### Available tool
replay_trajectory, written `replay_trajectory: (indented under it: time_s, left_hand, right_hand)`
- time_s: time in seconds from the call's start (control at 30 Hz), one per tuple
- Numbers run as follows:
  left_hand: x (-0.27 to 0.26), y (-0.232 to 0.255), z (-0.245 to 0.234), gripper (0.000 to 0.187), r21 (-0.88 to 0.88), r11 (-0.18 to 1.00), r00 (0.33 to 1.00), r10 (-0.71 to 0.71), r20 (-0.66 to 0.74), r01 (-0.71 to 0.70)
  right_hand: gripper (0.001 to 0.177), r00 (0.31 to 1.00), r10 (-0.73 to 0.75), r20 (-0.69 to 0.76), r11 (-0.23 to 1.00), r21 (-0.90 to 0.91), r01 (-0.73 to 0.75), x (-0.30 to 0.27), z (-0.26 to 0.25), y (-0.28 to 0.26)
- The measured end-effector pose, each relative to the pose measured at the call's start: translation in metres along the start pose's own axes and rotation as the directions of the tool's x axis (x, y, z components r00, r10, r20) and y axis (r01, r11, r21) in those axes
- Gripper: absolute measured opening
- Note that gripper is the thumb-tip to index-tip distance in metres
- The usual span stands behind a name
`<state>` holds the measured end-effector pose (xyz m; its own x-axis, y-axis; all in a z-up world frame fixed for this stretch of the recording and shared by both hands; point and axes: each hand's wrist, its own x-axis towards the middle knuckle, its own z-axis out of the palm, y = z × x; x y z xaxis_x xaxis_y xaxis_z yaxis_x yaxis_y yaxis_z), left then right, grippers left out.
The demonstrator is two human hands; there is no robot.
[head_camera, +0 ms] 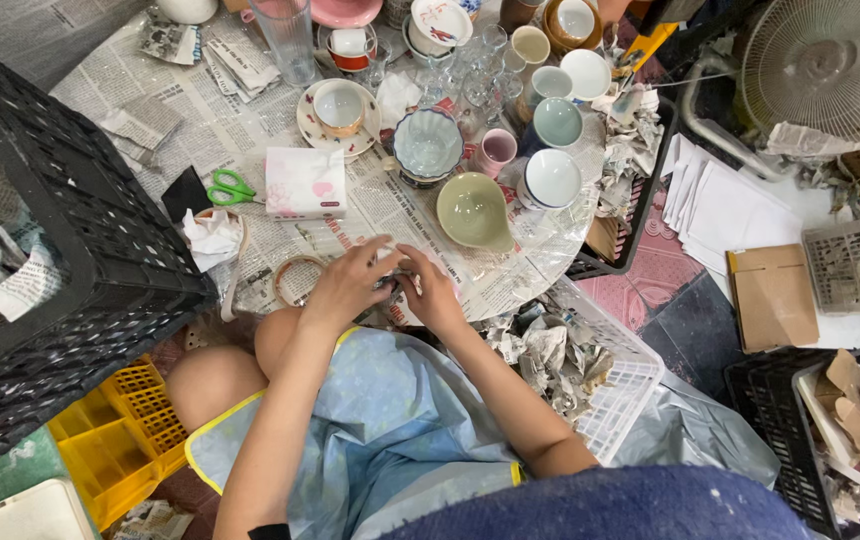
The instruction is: The person wraps small ceramic bowls and cups with newspaper and secures them with tape. The person handles each item individually, folding the paper around the object and applying tape to hold it in place.
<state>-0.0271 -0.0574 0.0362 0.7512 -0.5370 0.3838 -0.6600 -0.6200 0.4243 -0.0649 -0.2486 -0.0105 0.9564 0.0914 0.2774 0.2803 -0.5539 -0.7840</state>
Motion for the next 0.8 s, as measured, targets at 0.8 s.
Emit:
replay_trajectory:
  time_s: [0.8]
  left_hand:
    - [0.002, -0.001, -0.006, 0.03, -0.23, 0.968, 0.994, -0.085, 0.072, 0.1]
  right_hand:
    - [0.033, 0.968, 0.247, 0.034, 0.925, 0.29, -0.246, 0.028, 0.009, 0.02]
